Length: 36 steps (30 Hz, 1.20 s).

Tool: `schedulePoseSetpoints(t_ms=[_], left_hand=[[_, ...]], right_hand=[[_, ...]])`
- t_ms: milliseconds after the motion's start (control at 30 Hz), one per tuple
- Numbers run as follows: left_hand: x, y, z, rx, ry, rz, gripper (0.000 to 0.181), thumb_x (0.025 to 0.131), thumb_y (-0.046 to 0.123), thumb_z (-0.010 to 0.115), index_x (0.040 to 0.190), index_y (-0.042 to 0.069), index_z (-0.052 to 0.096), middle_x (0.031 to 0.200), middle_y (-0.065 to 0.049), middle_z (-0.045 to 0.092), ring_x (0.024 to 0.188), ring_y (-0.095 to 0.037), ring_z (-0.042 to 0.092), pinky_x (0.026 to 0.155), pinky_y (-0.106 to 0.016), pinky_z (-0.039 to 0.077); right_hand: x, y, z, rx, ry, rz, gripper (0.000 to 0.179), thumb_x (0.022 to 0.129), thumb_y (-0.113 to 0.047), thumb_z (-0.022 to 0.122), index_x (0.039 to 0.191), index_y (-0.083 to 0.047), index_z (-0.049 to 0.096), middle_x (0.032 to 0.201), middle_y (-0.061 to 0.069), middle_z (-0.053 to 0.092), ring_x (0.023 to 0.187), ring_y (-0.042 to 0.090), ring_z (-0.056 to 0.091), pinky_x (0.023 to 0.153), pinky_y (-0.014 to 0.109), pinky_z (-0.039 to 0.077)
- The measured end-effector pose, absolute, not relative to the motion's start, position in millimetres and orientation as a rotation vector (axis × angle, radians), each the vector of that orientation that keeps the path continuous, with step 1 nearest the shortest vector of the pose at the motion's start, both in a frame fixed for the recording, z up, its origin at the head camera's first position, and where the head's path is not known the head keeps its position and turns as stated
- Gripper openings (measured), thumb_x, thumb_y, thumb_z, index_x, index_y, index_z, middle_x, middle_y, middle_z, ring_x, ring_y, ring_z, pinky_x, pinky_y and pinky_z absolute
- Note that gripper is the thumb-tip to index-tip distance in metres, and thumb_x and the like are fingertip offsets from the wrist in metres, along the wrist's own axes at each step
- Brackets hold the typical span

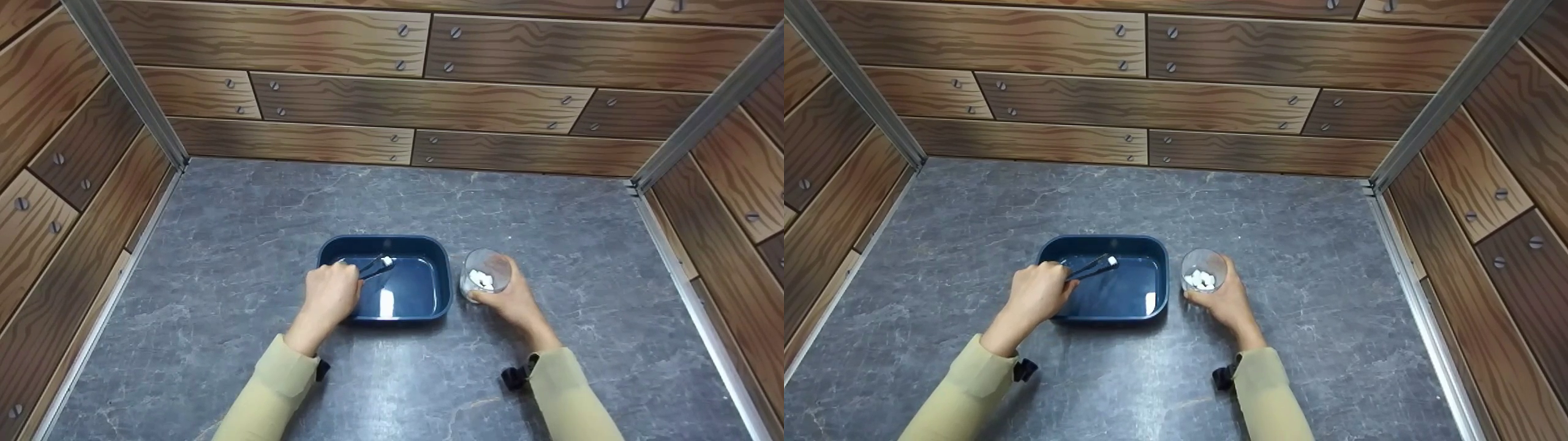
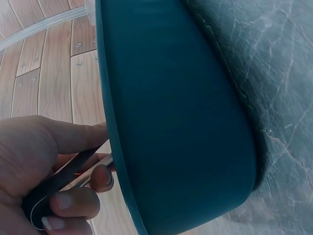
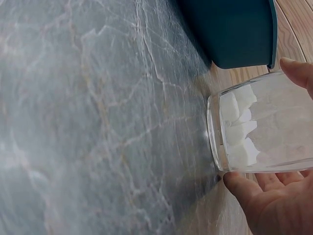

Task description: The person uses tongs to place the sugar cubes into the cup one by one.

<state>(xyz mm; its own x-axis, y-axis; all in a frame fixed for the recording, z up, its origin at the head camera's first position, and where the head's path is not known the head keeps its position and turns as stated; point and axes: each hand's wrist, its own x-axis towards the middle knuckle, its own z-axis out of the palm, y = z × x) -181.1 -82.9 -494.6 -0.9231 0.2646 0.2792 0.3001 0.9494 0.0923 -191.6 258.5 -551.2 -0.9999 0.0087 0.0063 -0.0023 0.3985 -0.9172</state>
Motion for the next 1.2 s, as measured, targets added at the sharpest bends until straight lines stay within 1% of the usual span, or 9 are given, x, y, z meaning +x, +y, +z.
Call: schedulePoseSetpoints(t_ms=[300, 800, 1000, 1200], left_hand=[[-183.3, -80.1, -496.2, -0.422, -2.833, -0.200, 0.024, 0.082, 0.025, 0.076, 0.068, 0.008, 0.069, 0.066, -0.010, 0.066, 0.056, -0.033, 0.064, 0.043, -0.049, 0.046], [-185.0, -77.5, -497.8, -0.419, -2.841, -0.160, 0.022, 0.082, 0.026, 0.077, 0.072, 0.007, 0.072, 0.069, -0.011, 0.066, 0.059, -0.033, 0.065, 0.045, -0.048, 0.048], [-186.1, -76.8, -497.0, -0.411, -2.853, -0.163, 0.022, 0.083, 0.023, 0.074, 0.069, 0.007, 0.071, 0.068, -0.010, 0.066, 0.058, -0.032, 0.065, 0.045, -0.047, 0.048], [-186.8, -77.3, -498.3, -0.418, -2.840, -0.175, 0.020, 0.083, 0.021, 0.073, 0.068, 0.008, 0.071, 0.067, -0.010, 0.066, 0.057, -0.032, 0.065, 0.045, -0.047, 0.048]], right_hand=[[-190.7, 258.2, -551.7, -0.006, -2.623, 1.690, 0.091, 0.065, -0.005, 0.089, 0.139, 0.005, 0.038, 0.136, 0.024, 0.049, 0.126, 0.035, 0.045, 0.108, 0.041, 0.029], [-190.1, 257.7, -551.5, -0.019, -2.638, 1.663, 0.091, 0.065, -0.007, 0.089, 0.139, 0.005, 0.037, 0.136, 0.025, 0.049, 0.127, 0.035, 0.044, 0.109, 0.043, 0.027], [-189.8, 257.3, -548.9, -0.016, -2.640, 1.683, 0.092, 0.067, -0.007, 0.089, 0.140, 0.006, 0.035, 0.137, 0.026, 0.047, 0.128, 0.037, 0.043, 0.110, 0.045, 0.027], [-190.6, 257.7, -550.2, -0.008, -2.634, 1.684, 0.091, 0.066, -0.005, 0.089, 0.139, 0.006, 0.036, 0.137, 0.025, 0.048, 0.128, 0.035, 0.044, 0.110, 0.043, 0.026]])
